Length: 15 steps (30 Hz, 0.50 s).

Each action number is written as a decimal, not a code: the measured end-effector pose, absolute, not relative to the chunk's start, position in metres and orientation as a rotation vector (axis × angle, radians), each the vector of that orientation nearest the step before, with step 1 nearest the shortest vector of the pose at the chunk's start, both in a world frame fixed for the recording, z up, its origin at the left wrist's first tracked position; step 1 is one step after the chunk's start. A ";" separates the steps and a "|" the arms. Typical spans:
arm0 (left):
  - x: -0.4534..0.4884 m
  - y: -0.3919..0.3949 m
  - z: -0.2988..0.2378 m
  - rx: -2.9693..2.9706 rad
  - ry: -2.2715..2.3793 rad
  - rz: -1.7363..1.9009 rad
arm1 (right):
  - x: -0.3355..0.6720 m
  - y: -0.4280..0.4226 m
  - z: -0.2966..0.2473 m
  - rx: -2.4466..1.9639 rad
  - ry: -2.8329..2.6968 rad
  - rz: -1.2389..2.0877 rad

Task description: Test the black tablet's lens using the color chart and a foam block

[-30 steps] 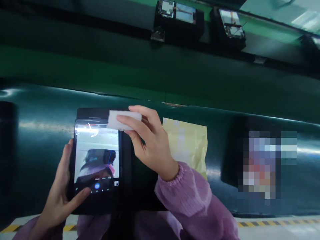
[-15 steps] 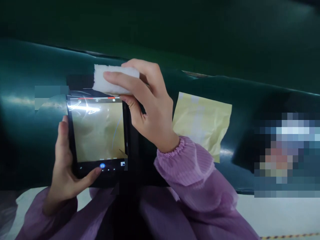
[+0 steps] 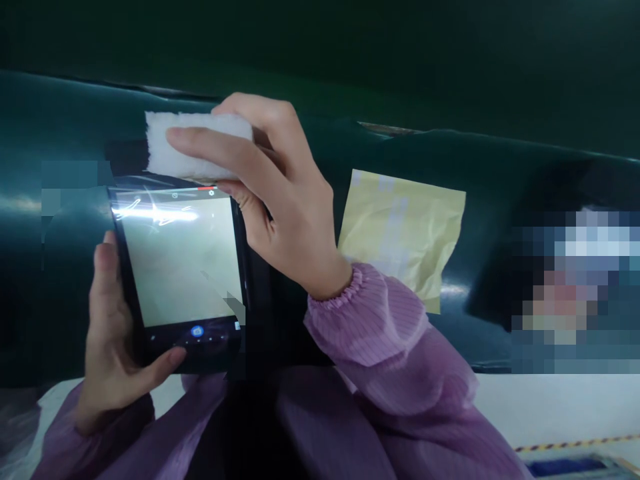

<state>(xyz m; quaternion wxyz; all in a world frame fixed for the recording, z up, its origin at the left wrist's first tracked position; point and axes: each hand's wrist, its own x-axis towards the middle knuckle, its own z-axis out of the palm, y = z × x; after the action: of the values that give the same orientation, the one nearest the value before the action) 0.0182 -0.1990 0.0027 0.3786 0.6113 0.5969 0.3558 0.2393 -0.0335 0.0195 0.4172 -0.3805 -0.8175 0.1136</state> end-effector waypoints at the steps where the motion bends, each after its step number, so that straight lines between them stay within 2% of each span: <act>1: 0.016 -0.199 0.003 1.559 1.498 0.915 | 0.240 -0.033 0.019 -0.955 -2.057 0.281; 10: 0.009 -0.198 0.003 1.668 1.499 0.842 | 0.236 -0.033 0.018 -0.965 -2.032 0.312; 15: 0.013 -0.199 0.007 1.537 1.504 0.840 | 0.245 -0.032 0.019 -0.878 -2.037 0.288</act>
<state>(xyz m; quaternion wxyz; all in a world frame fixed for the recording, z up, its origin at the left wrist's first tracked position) 0.0128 -0.1992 0.0069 0.4048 0.6087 0.5957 0.3327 0.2451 -0.0322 0.0187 0.4370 -0.3531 -0.8191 0.1157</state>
